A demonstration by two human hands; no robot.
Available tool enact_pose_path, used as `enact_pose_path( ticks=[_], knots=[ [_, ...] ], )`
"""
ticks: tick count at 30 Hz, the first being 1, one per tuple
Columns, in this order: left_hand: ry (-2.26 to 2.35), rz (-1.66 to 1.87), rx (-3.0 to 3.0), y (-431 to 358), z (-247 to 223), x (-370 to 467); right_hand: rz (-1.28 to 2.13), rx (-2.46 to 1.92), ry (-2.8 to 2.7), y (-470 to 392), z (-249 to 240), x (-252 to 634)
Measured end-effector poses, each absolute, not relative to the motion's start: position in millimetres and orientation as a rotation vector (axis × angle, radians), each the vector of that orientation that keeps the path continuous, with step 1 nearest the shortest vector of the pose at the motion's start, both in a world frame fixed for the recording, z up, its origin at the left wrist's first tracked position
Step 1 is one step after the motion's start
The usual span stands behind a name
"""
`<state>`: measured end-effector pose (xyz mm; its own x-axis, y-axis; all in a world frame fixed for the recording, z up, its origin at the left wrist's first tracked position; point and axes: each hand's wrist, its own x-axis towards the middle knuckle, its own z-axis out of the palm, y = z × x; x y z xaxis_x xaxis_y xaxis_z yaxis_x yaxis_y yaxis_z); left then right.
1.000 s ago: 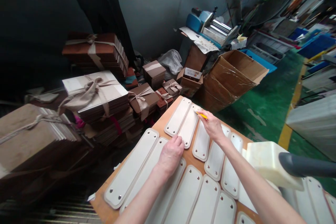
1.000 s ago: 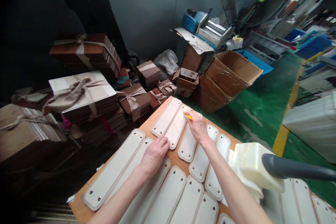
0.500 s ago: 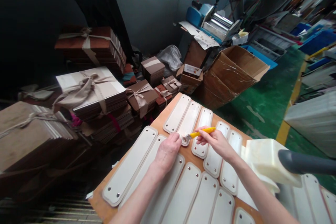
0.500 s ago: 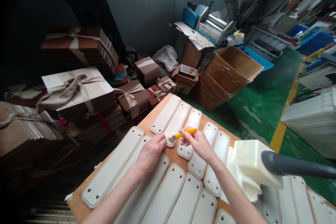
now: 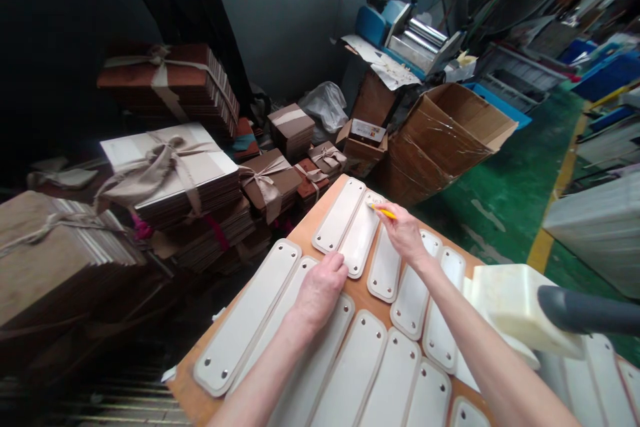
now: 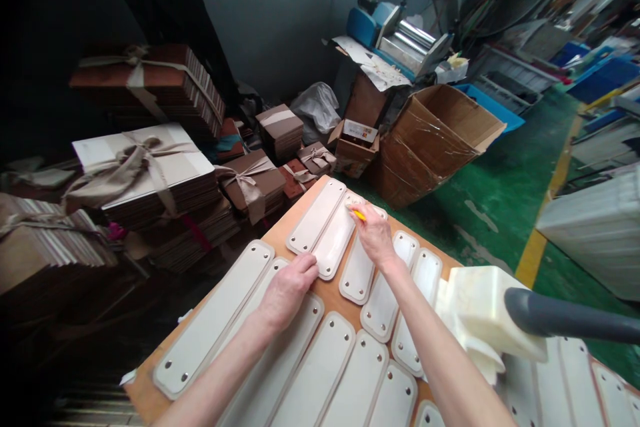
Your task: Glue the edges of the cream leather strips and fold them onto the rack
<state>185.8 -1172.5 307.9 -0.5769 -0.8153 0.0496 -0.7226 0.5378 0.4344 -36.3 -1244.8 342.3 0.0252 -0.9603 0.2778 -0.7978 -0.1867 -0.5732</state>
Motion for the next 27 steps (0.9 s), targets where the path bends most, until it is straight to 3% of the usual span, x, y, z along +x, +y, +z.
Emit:
enact_pose_path(
  ticks=[9,14,19,23,27],
  knots=[
    [-2.464,-0.681,1.301,-1173,313,188,-0.761,-1.577,1.509,-1155,369,-1],
    [-2.442,-0.763,1.279,-1174,314,190,-0.94,-1.134,1.443,-1168,360,-10],
    [-2.494,-0.698,1.295,-1176,312,189,-1.197,-1.27,1.574,-1195,345,-22],
    [-2.514,-0.656,1.308,-1175,310,189,-1.009,-1.479,1.608,-1172,349,-14],
    [-2.52,-0.647,1.324,-1175,313,189,-0.887,-1.318,1.493,-1144,363,-15]
  ],
)
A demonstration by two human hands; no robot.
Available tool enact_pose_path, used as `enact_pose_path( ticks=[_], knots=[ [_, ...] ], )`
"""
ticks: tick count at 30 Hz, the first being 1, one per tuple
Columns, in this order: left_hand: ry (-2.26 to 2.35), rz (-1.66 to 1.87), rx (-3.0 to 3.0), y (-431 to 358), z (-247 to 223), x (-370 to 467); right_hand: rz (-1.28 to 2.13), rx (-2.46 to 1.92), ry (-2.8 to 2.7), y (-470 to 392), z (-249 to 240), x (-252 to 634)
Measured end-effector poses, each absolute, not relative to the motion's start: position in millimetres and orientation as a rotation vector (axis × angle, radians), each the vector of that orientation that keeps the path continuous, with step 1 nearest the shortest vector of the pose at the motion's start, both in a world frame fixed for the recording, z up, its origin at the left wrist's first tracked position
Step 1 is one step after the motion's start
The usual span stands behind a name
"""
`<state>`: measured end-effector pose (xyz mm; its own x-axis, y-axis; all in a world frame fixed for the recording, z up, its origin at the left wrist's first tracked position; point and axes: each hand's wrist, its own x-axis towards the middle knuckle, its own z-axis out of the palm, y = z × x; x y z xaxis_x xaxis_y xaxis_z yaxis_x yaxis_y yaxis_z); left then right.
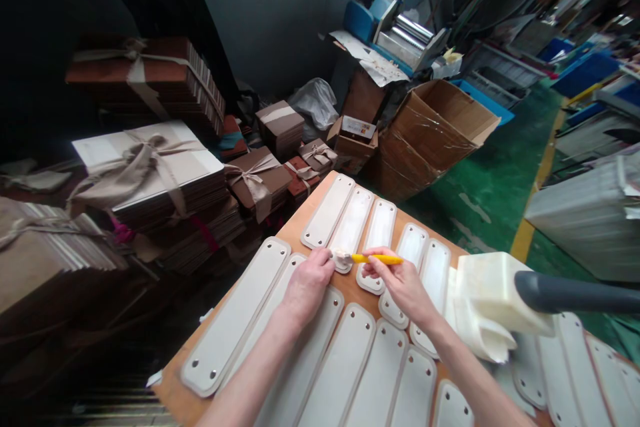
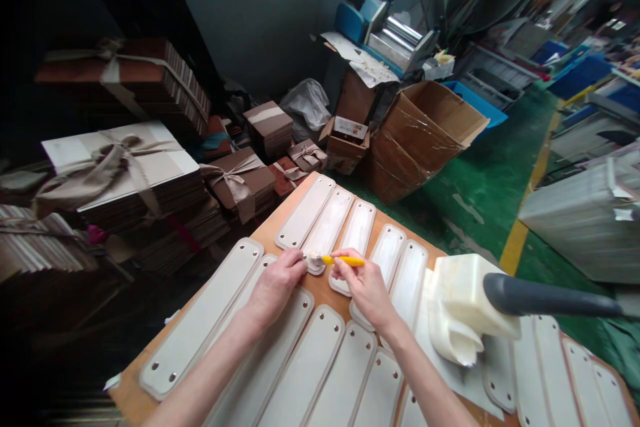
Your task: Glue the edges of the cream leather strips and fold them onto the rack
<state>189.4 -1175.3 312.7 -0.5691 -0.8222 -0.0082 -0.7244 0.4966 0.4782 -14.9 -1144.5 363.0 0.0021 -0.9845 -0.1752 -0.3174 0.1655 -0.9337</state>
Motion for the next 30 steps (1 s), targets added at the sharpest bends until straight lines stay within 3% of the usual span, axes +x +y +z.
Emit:
enact_pose_path(
  ticks=[3,6,13,22,25,30],
  knots=[
    [-2.53,-0.566,1.34,-1173,318,188,-1.017,-1.25,1.563,-1151,369,-38],
    [-2.533,-0.404,1.301,-1166,324,181,-1.126,-1.455,1.756,-1174,367,-69],
    [-2.694,-0.383,0.999,-1146,322,143,-0.873,-1.993,1.886,-1197,350,-92],
    [-2.646,-0.325,1.056,-1143,320,135,-0.59,-1.598,1.633,-1112,389,-62],
    [-2.663,-0.332,1.052,-1143,320,135,-0.704,-1.422,1.629,-1118,395,-67],
    [-2.689,-0.339,1.058,-1144,317,135,-0.801,-1.636,1.776,-1130,386,-68]
  ],
)
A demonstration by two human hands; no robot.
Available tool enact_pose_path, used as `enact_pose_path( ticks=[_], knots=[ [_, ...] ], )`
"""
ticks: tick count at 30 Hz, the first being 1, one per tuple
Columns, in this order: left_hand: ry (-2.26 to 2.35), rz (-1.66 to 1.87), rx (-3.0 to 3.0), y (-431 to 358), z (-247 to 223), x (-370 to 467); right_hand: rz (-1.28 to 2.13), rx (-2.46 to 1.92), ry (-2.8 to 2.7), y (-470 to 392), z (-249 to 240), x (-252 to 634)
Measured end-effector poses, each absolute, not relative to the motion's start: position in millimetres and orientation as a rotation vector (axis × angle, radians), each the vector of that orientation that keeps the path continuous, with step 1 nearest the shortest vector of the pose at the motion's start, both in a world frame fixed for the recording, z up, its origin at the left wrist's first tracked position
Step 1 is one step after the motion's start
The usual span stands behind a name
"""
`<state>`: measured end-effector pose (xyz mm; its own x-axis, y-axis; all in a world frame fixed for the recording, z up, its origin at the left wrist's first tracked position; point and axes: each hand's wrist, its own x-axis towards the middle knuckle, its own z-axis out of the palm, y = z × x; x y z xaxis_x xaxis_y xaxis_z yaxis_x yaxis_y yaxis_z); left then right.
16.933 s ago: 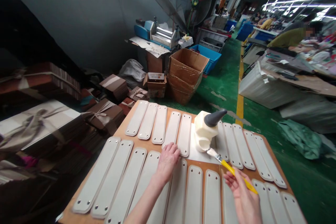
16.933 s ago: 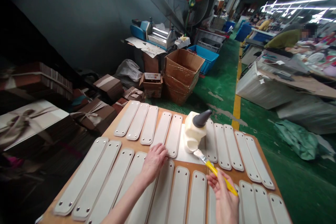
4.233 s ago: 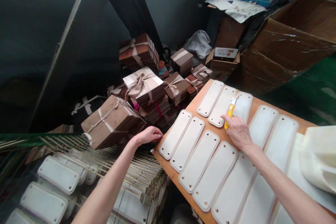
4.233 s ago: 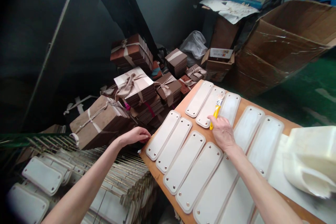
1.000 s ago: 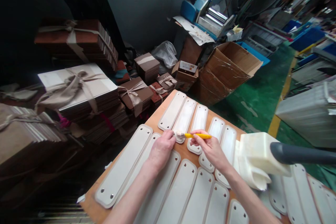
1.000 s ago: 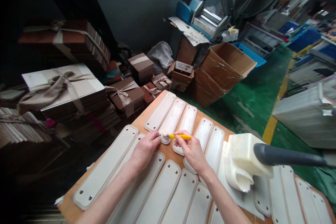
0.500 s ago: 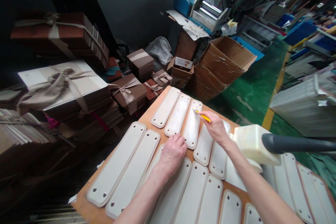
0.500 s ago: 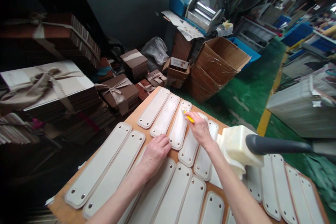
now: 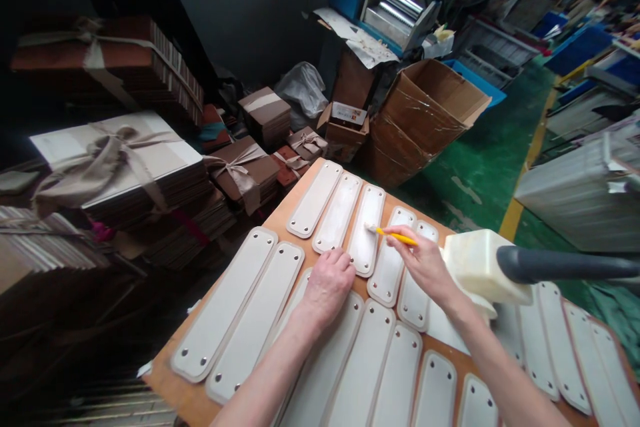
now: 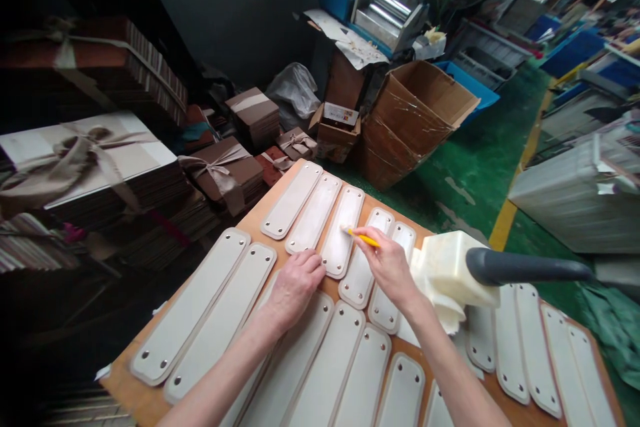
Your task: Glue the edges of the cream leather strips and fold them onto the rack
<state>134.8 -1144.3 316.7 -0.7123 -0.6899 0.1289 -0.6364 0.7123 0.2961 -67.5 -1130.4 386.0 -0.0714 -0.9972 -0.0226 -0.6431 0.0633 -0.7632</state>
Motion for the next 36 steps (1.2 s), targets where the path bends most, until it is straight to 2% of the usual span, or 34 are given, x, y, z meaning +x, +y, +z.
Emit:
enact_pose_path(
  ticks=[5,12,17,25,31,36],
  knots=[
    [-2.658,-0.409,1.075,-1142,316,135,-0.604,-1.517,1.698,-1102,395,-56],
    [-2.532,-0.496,1.065,-1163,333,165,-1.01,-1.371,1.671,-1165,392,-57],
    [-2.412,-0.393,1.465,-1201,335,206,-1.098,-1.595,1.663,-1232,371,-32],
    [-2.486,-0.455,1.475,-1219,320,221,-0.905,-2.122,1.871,-1296,347,-5],
    [-2.476,-0.42,1.455,-1217,316,222,-0.75,-2.135,1.781,-1263,347,15],
    [-2.439,-0.481,1.454,-1217,313,223,-0.689,-1.83,1.555,-1212,364,30]
  ],
)
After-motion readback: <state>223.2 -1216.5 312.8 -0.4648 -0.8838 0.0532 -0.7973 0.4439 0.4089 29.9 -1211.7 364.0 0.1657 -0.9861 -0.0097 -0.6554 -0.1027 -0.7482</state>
